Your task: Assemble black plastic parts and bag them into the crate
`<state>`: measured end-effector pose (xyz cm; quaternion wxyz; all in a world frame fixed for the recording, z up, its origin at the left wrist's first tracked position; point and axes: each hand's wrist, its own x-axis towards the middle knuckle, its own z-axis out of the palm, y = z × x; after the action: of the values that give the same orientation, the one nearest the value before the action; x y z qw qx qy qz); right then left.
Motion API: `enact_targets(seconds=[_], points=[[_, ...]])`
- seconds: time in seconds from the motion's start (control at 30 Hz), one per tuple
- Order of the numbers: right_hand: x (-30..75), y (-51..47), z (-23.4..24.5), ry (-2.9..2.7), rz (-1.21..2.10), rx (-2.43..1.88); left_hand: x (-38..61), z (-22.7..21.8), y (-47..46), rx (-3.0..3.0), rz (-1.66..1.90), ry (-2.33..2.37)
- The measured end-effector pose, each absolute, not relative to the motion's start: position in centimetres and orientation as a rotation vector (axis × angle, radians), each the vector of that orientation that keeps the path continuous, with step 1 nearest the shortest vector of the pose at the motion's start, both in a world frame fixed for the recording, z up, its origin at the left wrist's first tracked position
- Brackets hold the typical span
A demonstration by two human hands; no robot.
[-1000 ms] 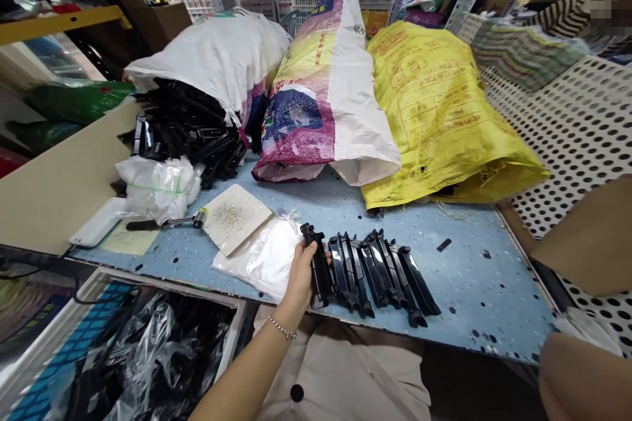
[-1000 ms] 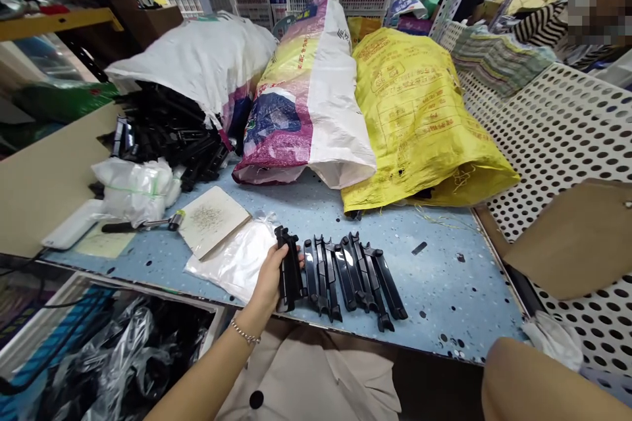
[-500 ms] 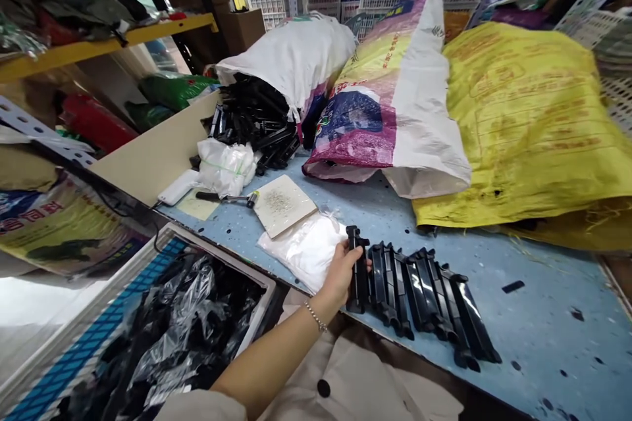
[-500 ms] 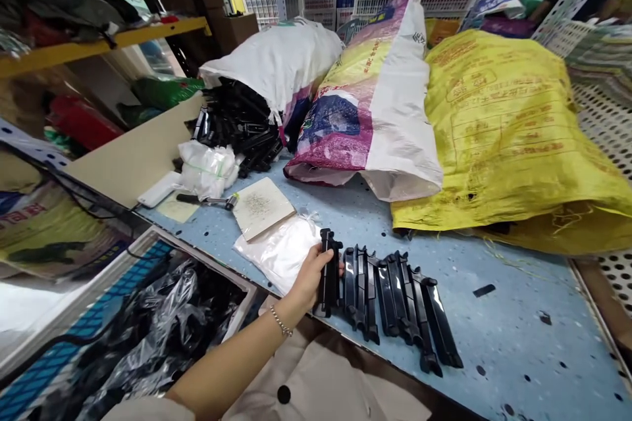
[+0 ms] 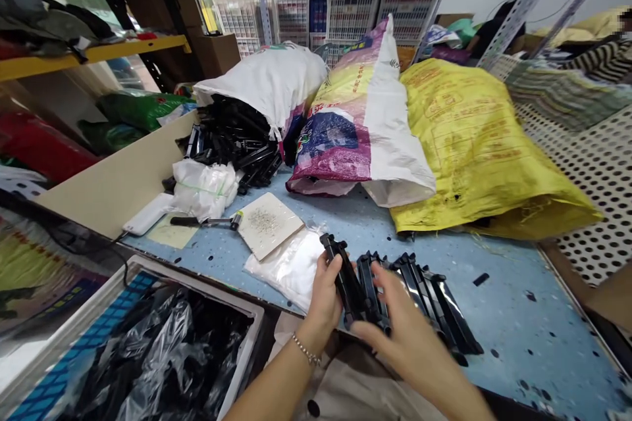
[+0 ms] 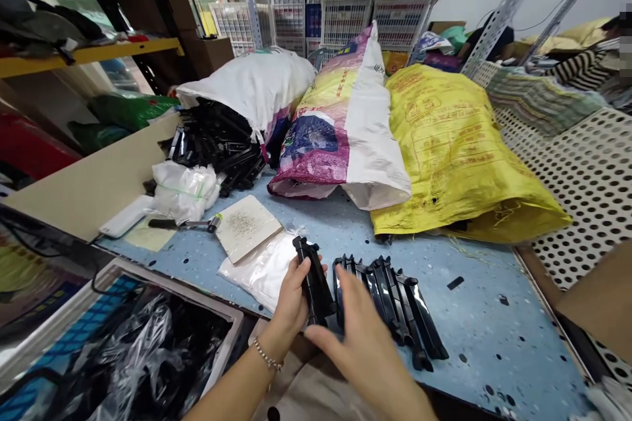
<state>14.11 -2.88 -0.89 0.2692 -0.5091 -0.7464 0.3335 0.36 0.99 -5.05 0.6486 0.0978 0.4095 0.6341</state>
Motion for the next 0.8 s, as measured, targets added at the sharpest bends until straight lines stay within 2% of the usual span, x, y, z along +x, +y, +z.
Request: enact_targets(seconds=[0.1,0.2,0.33,0.4,0.53,0.8], points=[[12.4,-1.9,-2.5,-1.799,1.183,-1.433,-0.4,-4.5,1.0,0.343,1.485,0.968],[12.4,-0.6,-3.7,-1.496,1.436,-1.421,-2.7,-4.8,0.6,0.800,1.421,1.189],[13.6,0.5,-4.3,-1.098,1.560,-1.364,-6.4,-6.2,-0.1,1.629,1.061,1.728],[13.5,0.6,-4.3,-0.966,1.583,-1.314,-7.6,-6.9,0.1,1.801,0.903,1.812],[12.2,0.4,-3.6,-0.802,1.691,-1.225,-8.9,-7.2,1.3,1.700,0.828,1.745],[11.6,0.6,-2.9,-0.720,1.802,-1.065,-8.6,-7.1,1.8,1.537,0.949,1.729]])
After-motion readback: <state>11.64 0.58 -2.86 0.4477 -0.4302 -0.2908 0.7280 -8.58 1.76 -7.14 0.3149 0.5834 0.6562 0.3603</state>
